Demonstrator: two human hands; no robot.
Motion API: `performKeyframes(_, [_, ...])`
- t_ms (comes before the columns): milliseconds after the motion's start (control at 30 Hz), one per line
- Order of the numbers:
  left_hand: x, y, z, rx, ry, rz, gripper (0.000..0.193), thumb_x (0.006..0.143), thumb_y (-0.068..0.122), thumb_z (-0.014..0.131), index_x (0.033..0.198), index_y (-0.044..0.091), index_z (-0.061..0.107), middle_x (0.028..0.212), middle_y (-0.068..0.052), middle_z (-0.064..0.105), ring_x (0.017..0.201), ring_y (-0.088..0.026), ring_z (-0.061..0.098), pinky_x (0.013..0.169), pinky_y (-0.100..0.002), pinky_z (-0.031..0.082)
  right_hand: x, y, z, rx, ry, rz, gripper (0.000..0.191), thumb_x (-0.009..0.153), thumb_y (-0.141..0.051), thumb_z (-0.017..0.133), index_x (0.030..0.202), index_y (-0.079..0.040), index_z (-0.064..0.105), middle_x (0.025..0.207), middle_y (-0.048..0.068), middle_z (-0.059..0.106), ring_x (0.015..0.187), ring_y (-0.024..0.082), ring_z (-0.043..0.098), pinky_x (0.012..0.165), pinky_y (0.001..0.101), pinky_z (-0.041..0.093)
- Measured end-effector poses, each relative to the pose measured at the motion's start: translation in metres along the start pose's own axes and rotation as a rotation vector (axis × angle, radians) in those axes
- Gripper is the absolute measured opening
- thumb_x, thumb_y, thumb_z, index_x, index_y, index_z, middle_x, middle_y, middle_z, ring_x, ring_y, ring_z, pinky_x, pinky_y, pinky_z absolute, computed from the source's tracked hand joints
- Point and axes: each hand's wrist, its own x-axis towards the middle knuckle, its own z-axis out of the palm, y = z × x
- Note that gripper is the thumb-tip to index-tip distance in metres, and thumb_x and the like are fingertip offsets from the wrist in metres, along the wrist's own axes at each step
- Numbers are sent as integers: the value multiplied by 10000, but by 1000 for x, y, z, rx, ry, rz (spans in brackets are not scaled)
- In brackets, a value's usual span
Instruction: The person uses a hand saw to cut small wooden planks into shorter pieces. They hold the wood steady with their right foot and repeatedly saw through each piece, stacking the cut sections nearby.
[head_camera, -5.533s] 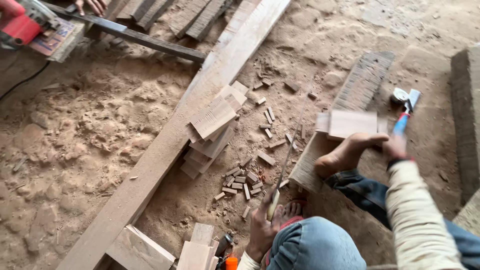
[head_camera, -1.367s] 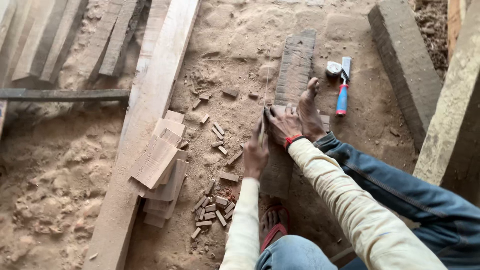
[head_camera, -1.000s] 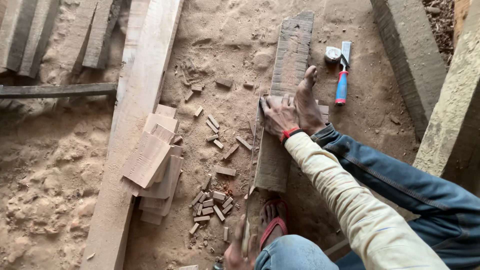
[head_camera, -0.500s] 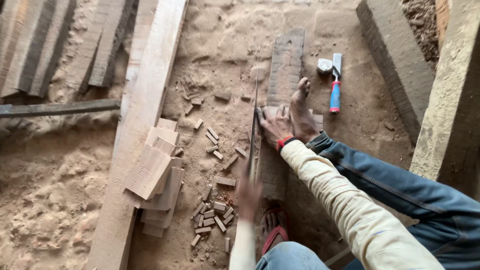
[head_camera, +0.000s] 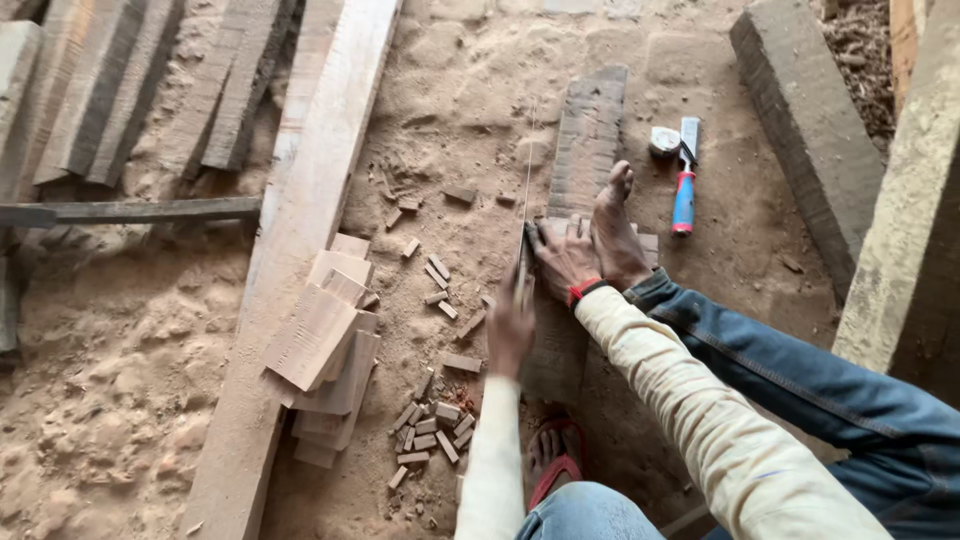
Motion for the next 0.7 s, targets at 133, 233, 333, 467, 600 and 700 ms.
performKeyframes(133, [-13,13,-7,-134,-41,-136,661,1019,153,565,1608,237,279,999,-107,733,628,-168,565,572,-347,539,-2,1,0,3,-31,31,617,799,-182,646,1405,-144,533,1345,90,549,1171,577,521,908,632,509])
performKeyframes(233, [-133,-46,0,-207,51,-146,522,999,289,571,1486,167,426,1363,-158,629,1181,-291,635,1006,-436,507,-6,-1,2,19,-42,37,632,781,-215,664,1394,-143,528,1352,86,542,1166,579,519,902,624,525])
performKeyframes(333, [-222,-101,10,103,8,-12,529,1006,315,478,1512,167,443,1404,-231,605,1088,-273,668,839,-365,582,-7,-3,7,81,-101,53,623,833,-259,672,1414,-95,518,1298,126,555,1140,596,529,853,601,552])
performKeyframes(467, [-223,-101,8,-94,-58,-282,569,987,389,479,1521,201,420,1239,-76,731,922,-165,745,761,-310,637,-5,-2,15,-30,-69,1,591,870,-270,660,1424,-112,532,1261,121,565,1078,527,592,858,598,570])
performKeyframes(600, [-84,-40,3,-14,-147,-273,599,1058,317,495,1618,271,287,1434,36,650,836,-205,650,760,-361,584,-2,-1,11,31,-145,42,690,886,-66,617,1561,-104,474,1339,148,549,1067,465,613,733,513,594])
performKeyframes(700, [22,-10,15,-17,-33,-92,578,1081,204,466,1623,264,275,1377,-122,592,681,-203,633,564,-277,550,-3,-3,2,-101,121,23,551,939,-155,613,1471,-216,484,1362,52,555,1071,503,598,891,593,567])
